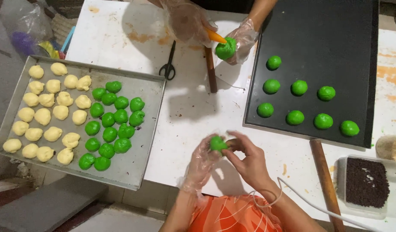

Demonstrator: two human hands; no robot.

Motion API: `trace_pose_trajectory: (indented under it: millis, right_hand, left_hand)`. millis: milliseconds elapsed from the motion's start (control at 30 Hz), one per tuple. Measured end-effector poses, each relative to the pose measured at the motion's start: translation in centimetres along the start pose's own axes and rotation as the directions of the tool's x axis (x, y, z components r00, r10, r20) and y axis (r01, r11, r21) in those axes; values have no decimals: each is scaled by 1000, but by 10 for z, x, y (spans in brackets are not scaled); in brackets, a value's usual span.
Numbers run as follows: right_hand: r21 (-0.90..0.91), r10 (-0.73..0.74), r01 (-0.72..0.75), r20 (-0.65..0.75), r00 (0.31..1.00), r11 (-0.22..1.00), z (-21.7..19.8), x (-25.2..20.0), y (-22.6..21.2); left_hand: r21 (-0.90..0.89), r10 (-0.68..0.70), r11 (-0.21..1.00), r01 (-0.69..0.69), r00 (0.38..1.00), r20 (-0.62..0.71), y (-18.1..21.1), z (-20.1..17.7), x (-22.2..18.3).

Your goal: Filling and sealing green dough balls with a piping bag and hand-rolling them into spheres.

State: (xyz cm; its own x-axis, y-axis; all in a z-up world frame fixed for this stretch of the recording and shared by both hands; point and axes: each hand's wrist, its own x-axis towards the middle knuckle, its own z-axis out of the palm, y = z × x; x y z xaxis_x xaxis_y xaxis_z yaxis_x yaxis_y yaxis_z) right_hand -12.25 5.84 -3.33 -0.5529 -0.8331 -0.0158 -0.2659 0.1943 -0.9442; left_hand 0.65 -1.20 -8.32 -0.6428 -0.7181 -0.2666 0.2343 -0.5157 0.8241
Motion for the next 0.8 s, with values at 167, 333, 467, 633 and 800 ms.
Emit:
trace_pose_trajectory:
  millis: [167,333,467,633,800]
  right_hand:
    - [164,142,-160,119,983,973,-13,-1,-3]
    - [33,-1,-9,274,962,999,-28,8,-8]
    - [2,-190,206,394,899,978,-34,14,-10]
    - [-240,-387,461,298,873,854,-25,7,-3]
    - [-234,-437,459,142,888,857,-16,1,9]
  left_hand:
    - [-123,-53,990,71,988,147,11,4,3]
    - [-4,-175,983,185,940,294,33,5,-1]
    - [8,-250,966,260,919,304,13,-2,-4]
    - [-182,-207,950,254,949,239,28,16,-8]
    - [-322,-179,915,244,959,218,16,11,-9]
